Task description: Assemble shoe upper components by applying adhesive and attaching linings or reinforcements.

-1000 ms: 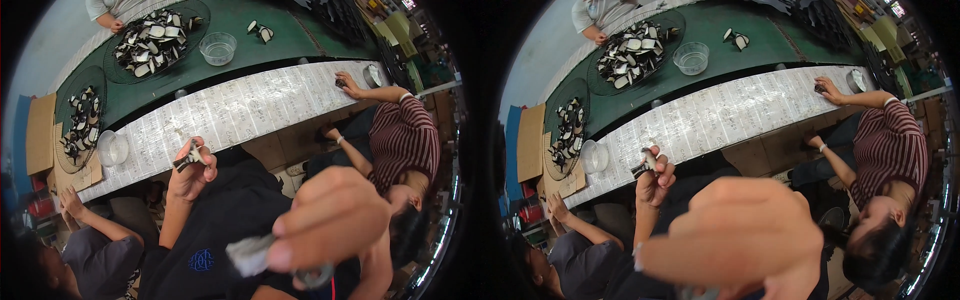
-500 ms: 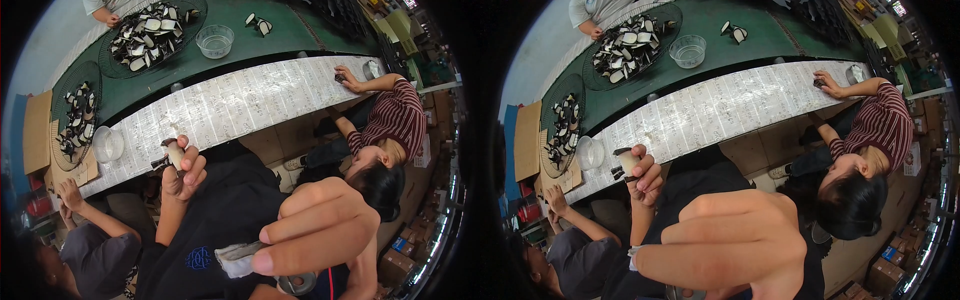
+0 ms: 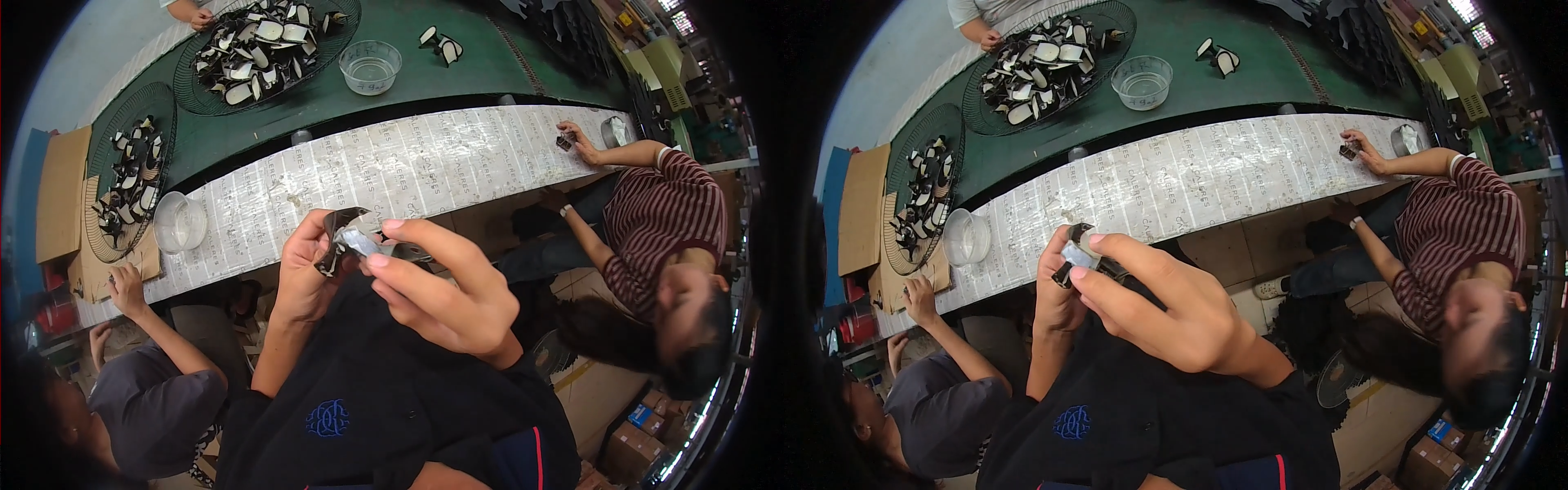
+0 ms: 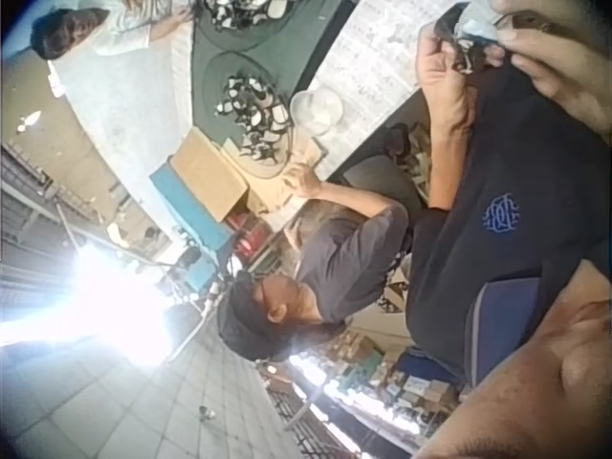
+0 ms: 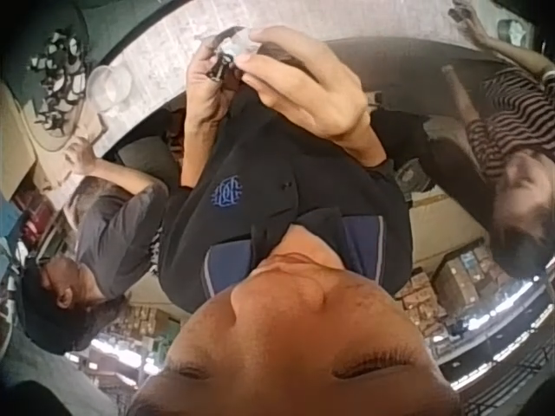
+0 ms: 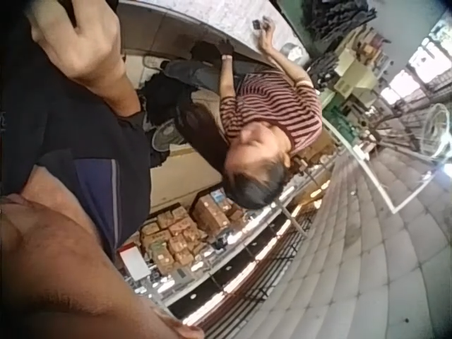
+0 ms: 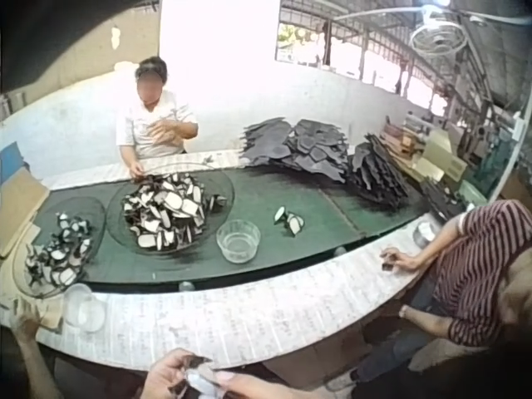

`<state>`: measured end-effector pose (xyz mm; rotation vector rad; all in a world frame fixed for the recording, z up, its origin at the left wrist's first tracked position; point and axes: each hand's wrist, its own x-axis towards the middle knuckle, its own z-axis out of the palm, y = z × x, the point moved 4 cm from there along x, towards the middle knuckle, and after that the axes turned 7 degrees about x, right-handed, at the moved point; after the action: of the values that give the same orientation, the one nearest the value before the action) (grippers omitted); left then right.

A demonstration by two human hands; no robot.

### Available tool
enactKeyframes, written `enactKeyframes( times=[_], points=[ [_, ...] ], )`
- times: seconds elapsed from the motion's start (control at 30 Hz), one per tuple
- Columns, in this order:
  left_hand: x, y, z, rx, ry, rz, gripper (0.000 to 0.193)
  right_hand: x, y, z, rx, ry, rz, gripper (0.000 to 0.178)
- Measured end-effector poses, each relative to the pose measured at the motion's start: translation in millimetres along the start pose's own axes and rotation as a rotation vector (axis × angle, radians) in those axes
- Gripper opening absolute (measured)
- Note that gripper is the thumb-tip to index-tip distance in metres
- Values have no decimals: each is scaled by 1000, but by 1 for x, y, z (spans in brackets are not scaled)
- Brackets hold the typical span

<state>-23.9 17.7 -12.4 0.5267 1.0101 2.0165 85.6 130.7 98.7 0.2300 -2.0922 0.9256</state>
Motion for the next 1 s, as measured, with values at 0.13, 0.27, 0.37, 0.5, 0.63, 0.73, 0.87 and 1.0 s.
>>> enactKeyframes(
  times=[0.13, 0.27, 0.37, 0.5, 0.63, 0.73, 0.87, 1.0],
  points=[
    [0, -8, -11, 25, 17, -19, 36, -4, 0, 8, -115, -70, -36, 38],
    [1, -11, -12, 12, 25, -28, 34, -5, -2, 13, -54, -84, 5, 38],
    [2, -7, -8, -37, 29, -57, 35, -8, 0, 12, 119, 11, 53, 32],
    [-1, -8, -12, -103, 49, -88, 40, -13, 10, -6, 368, 143, 218, 28],
    [-4, -7, -8, -383, -228, -9, 36, -33, 45, -20, 635, 483, 387, 21],
    [-6, -6, -6, -641, -332, -44, 30, -50, 80, -24, 893, 594, 609, 21],
    [-4, -4, -4, -733, -431, -27, 27, -71, 124, -16, 973, 680, 755, 19],
    [-6, -2, -11, -504, -164, 7, 31, -95, 172, 11, 964, 643, 849, 17]
  ],
)
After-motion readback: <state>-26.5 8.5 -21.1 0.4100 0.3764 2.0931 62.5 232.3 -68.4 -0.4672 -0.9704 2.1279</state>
